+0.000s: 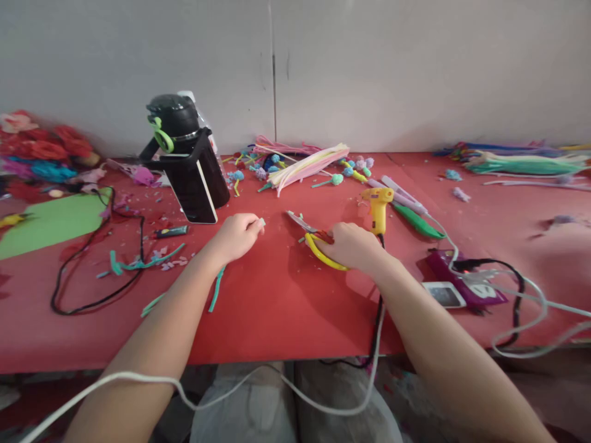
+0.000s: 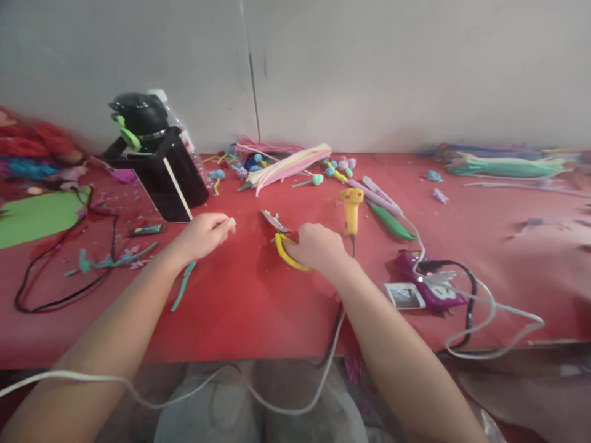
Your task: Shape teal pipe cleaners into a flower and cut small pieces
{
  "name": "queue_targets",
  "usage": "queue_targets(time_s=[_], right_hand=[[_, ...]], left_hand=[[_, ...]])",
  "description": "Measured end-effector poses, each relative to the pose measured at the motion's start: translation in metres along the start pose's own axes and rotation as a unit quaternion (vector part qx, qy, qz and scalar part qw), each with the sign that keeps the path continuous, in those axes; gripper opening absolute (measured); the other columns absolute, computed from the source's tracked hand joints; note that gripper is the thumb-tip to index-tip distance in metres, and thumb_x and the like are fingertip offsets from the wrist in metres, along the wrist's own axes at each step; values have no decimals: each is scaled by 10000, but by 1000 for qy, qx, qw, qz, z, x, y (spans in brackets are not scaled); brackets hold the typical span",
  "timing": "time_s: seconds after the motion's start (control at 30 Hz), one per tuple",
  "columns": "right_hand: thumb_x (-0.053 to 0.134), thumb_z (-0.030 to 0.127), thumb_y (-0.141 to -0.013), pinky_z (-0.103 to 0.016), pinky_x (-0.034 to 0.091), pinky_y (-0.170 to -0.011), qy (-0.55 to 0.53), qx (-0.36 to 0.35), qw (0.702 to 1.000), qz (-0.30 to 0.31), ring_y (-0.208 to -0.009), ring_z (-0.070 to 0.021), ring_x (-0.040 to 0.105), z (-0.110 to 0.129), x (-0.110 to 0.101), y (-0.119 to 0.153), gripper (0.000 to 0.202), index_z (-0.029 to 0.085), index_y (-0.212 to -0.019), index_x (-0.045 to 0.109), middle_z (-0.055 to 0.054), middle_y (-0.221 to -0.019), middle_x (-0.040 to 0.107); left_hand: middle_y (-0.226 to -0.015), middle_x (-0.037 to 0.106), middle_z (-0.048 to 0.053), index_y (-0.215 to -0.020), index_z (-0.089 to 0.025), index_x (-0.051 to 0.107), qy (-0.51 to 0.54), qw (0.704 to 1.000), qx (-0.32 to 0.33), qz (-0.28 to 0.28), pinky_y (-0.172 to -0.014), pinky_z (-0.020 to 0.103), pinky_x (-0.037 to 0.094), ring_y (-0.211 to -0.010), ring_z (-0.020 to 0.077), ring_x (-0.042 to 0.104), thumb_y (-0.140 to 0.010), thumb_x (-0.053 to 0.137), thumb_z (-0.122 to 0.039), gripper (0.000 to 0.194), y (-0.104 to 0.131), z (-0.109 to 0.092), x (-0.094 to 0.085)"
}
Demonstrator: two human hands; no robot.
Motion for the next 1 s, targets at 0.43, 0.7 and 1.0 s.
queue_targets(time_s=[0.43, 0.7, 1.0], right_hand=[[422, 612, -934, -316, 364, -581, 61, -75, 995, 34, -789, -318, 721, 1, 11, 50, 476, 188, -879, 632, -147, -840, 724], [345, 572, -967, -369, 450, -642, 84, 9, 996, 26, -873, -373, 731, -19, 13, 22, 513, 151, -1000, 638, -205, -934, 729], [372, 628, -936, -313, 333, -580, -8, -28, 999, -16, -742, -282, 668, -6, -3, 10, 459, 216, -795, 518, -122, -791, 670]], left_hand=[[-589, 546, -4, -746, -182, 587, 55, 994, -64, -70, -587, 303, 357, -538, 157, 496, -937, 446, -335, 283, -2, 14, -16], [-622, 592, 13, -697, -188, 568, 23, 998, -29, -59, -631, 303, 370, -604, 171, 550, -927, 456, -293, 277, -4, 15, -12], [-585, 484, -30, -711, -195, 510, 91, 996, -3, -3, -571, 275, 323, -521, 129, 439, -951, 445, -329, 283, -3, 9, 1]])
Point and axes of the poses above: each hand's wrist, its own y-axis away from the middle knuckle, its own x-axis out of the palm, z = x × y, the point moved 5 cm from there along -y, towards the middle knuckle
